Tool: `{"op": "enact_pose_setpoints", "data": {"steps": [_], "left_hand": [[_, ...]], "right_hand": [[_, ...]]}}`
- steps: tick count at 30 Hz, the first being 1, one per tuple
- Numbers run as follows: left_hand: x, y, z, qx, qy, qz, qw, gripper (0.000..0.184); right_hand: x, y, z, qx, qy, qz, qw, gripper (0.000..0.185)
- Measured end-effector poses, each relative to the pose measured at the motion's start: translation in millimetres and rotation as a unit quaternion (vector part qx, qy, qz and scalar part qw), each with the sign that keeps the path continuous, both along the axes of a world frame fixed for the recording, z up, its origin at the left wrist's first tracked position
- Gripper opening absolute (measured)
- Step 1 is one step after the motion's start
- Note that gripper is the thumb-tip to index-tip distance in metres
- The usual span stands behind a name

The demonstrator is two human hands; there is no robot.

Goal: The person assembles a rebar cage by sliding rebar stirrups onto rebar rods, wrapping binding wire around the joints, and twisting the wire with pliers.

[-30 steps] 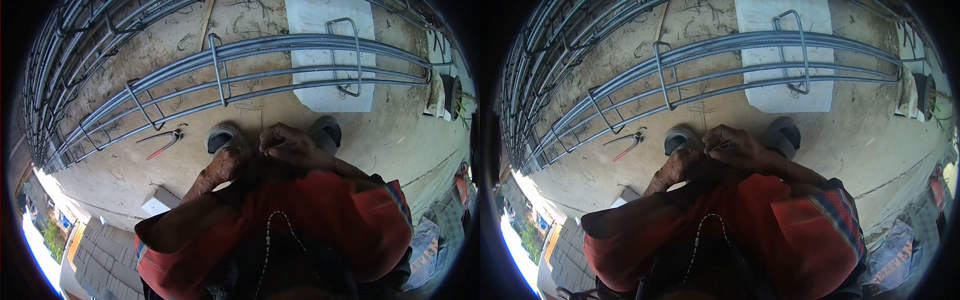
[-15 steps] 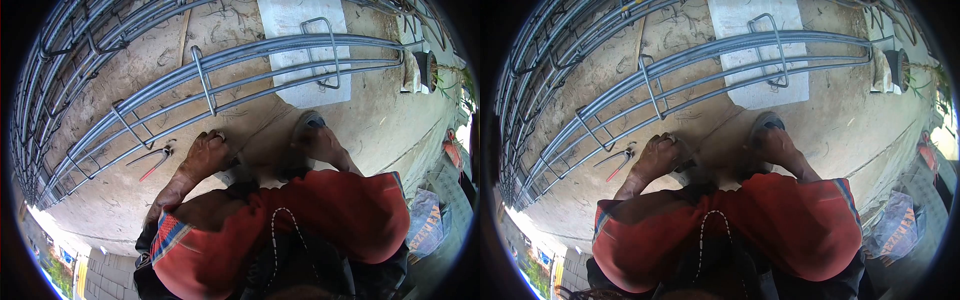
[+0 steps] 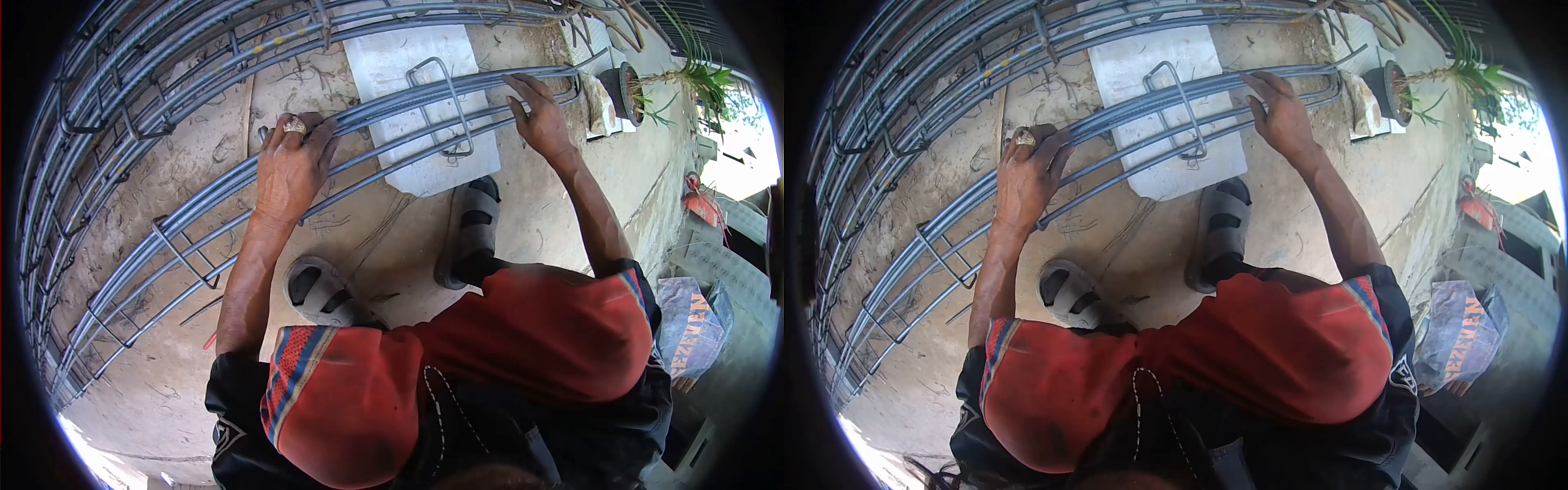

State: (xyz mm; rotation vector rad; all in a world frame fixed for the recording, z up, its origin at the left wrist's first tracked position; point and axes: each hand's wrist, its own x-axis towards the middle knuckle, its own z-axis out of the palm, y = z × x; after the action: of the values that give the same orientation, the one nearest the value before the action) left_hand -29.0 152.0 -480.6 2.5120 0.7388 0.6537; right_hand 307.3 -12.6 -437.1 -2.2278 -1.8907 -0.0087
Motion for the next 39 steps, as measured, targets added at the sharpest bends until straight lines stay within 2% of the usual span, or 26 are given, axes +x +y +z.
{"op": "enact_pose_setpoints", "data": {"steps": [2, 5, 8, 11, 14, 15, 18, 21, 24, 27, 30, 33, 36, 39], "left_hand": [[11, 4, -3, 0.019, 0.060, -0.007, 0.998, 0.020], [22, 4, -8, 0.043, 0.103, -0.003, 0.994, 0.019], [29, 3, -5, 0.037, 0.135, -0.014, 0.990, 0.021], [32, -6, 0, 0.111, 0.177, -0.016, 0.978, 0.022], [44, -15, -1, 0.114, 0.218, 0.029, 0.969, 0.019], [45, -17, -1, 0.119, 0.228, 0.045, 0.965, 0.017], [53, -21, 8, 0.038, 0.205, 0.083, 0.975, 0.017], [56, -26, 6, 0.087, 0.191, 0.097, 0.973, 0.016], [60, -23, 6, 0.049, 0.200, 0.102, 0.973, 0.014], [59, -21, 9, 0.027, 0.207, 0.098, 0.973, 0.015], [62, -22, 11, 0.025, 0.210, 0.107, 0.971, 0.019], [63, -18, 6, 0.016, 0.206, 0.098, 0.973, 0.019], [60, -15, 11, 0.025, 0.224, 0.079, 0.971, 0.018], [52, -21, 2, 0.091, 0.210, 0.053, 0.972, 0.018]], "right_hand": [[14, 7, -21, -0.003, -0.012, 0.013, 1.000, 0.039], [31, 7, -39, 0.002, 0.012, 0.012, 1.000, 0.031], [55, 7, -40, 0.002, -0.024, 0.047, 0.999, 0.030], [80, 5, -54, 0.068, 0.003, 0.070, 0.995, 0.033], [102, -1, -59, 0.089, 0.051, 0.118, 0.988, 0.036], [111, -3, -60, 0.093, 0.034, 0.104, 0.990, 0.037], [130, -13, -59, 0.078, 0.005, 0.079, 0.994, 0.041], [158, -15, -60, 0.030, -0.016, 0.062, 0.998, 0.045], [171, -16, -63, 0.072, -0.127, 0.183, 0.972, 0.028], [159, -21, -60, 0.085, -0.126, 0.152, 0.977, 0.026], [157, -21, -68, 0.106, -0.023, 0.093, 0.990, 0.025], [157, -14, -55, 0.064, 0.010, 0.084, 0.994, 0.023], [158, -13, -49, -0.005, -0.040, 0.117, 0.992, 0.023], [158, -29, -45, -0.010, -0.074, 0.161, 0.984, 0.024]]}}
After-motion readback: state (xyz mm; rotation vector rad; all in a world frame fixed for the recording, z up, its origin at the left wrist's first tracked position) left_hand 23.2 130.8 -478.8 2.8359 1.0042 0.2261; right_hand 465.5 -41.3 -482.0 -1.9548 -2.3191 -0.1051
